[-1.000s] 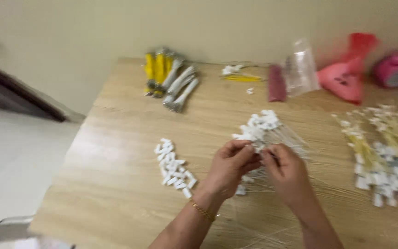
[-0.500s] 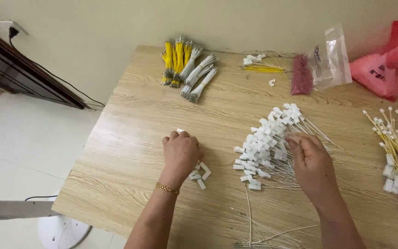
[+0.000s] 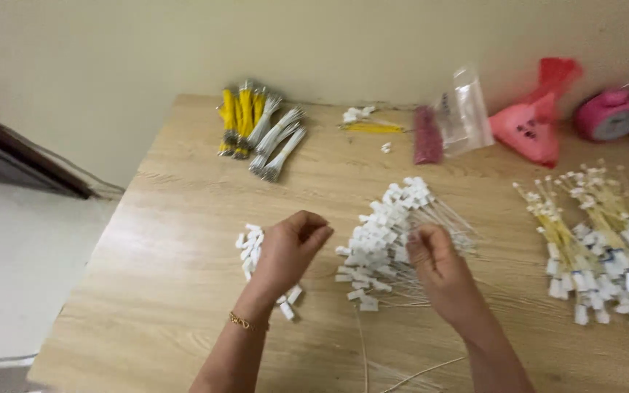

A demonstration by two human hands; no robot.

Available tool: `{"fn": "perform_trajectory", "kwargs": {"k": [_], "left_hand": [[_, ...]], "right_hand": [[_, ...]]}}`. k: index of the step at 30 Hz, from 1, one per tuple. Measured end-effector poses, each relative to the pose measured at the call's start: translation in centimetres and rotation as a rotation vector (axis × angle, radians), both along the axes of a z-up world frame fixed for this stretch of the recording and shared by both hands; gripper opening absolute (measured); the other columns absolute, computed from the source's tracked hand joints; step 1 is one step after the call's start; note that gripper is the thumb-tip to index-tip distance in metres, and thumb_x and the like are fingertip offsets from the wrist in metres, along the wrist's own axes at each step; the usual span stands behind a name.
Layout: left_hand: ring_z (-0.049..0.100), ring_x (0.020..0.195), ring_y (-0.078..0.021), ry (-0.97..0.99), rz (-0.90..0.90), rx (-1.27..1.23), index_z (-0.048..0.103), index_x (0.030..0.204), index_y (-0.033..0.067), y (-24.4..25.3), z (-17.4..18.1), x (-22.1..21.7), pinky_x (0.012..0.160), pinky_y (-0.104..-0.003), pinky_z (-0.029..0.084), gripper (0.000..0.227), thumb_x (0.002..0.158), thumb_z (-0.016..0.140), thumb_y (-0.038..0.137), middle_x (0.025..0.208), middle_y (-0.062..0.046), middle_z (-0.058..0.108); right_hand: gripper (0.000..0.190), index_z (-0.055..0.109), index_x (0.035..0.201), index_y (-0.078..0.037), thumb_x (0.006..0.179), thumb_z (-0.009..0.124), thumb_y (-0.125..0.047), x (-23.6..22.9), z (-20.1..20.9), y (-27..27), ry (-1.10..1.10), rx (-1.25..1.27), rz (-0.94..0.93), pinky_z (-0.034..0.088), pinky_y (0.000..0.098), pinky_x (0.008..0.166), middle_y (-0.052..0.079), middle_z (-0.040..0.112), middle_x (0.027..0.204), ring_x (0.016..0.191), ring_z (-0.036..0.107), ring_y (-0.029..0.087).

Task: Attach electrical wires to plastic connector housings by hand.

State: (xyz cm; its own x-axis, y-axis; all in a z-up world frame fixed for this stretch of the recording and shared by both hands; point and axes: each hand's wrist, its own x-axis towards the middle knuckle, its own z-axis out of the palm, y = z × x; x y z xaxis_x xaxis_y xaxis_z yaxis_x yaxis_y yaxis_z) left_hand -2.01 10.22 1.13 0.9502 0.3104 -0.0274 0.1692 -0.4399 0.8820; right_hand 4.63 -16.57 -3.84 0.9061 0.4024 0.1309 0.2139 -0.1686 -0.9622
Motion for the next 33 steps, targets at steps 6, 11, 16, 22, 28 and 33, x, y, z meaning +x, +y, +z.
{"fn": "perform_trajectory", "kwargs": {"k": [6, 11, 16, 22, 28, 33], "left_hand": [[0.069, 0.076, -0.0082, -0.038, -0.218, -0.647, 0.072, 0.114, 0.0021, -6.4, 0.2, 1.9, 0.069, -0.023, 0.059, 0.02, 0.097, 0.067, 0.012, 0.089, -0.001, 0.073], [0.068, 0.075, -0.0094, -0.064, -0.256, -0.749, 0.071, 0.11, -0.0014, -8.2, -1.2, 2.8, 0.068, -0.024, 0.057, 0.017, 0.099, 0.068, 0.012, 0.086, -0.002, 0.071], [0.068, 0.075, -0.0095, -0.033, -0.219, -0.713, 0.072, 0.107, -0.002, -8.1, -1.3, 2.5, 0.068, -0.024, 0.057, 0.017, 0.099, 0.067, 0.013, 0.086, -0.003, 0.071], [0.07, 0.079, -0.0084, -0.032, -0.244, -0.745, 0.072, 0.108, 0.0004, -8.0, -0.8, 2.1, 0.072, -0.024, 0.06, 0.018, 0.097, 0.067, 0.013, 0.092, -0.001, 0.073], [0.069, 0.078, -0.0097, -0.024, -0.224, -0.768, 0.071, 0.107, -0.0007, -8.2, -0.9, 2.2, 0.07, -0.024, 0.057, 0.018, 0.099, 0.067, 0.015, 0.089, -0.002, 0.071], [0.067, 0.077, -0.0087, -0.01, -0.21, -0.756, 0.072, 0.108, 0.0016, -8.7, -1.6, 2.3, 0.07, -0.024, 0.057, 0.019, 0.099, 0.066, 0.018, 0.09, -0.001, 0.071]], "right_hand": [[0.016, 0.067, 0.096, -0.005, 0.097, 0.067, -0.021, -0.7, 2.1, 0.2, 0.082, -0.094, -0.1, 0.044, 0.0245, 0.06, -0.003, 0.056, 0.074, 0.068, 0.048, 0.006], [0.014, 0.07, 0.093, -0.006, 0.093, 0.072, -0.02, -0.5, 2.4, -0.6, 0.066, -0.116, -0.147, 0.044, 0.0235, 0.056, -0.004, 0.059, 0.07, 0.063, 0.049, 0.005], [0.013, 0.071, 0.093, -0.005, 0.092, 0.073, -0.019, -0.8, 3.4, -0.3, 0.097, -0.139, -0.11, 0.046, 0.0241, 0.056, -0.004, 0.062, 0.071, 0.063, 0.053, 0.005], [0.013, 0.072, 0.093, -0.005, 0.091, 0.074, -0.018, -1.1, 4.4, 0.2, 0.094, -0.2, -0.141, 0.048, 0.0247, 0.057, -0.002, 0.066, 0.073, 0.064, 0.055, 0.006], [0.014, 0.073, 0.097, -0.004, 0.091, 0.074, -0.017, -0.8, 3.4, 0.1, 0.109, -0.113, -0.128, 0.05, 0.0236, 0.061, -0.002, 0.068, 0.078, 0.069, 0.059, 0.005], [0.017, 0.072, 0.103, -0.003, 0.092, 0.071, -0.015, -0.3, 2.5, 0.0, 0.212, -0.01, -0.133, 0.049, 0.0211, 0.063, -0.005, 0.069, 0.083, 0.072, 0.058, 0.003]]}}
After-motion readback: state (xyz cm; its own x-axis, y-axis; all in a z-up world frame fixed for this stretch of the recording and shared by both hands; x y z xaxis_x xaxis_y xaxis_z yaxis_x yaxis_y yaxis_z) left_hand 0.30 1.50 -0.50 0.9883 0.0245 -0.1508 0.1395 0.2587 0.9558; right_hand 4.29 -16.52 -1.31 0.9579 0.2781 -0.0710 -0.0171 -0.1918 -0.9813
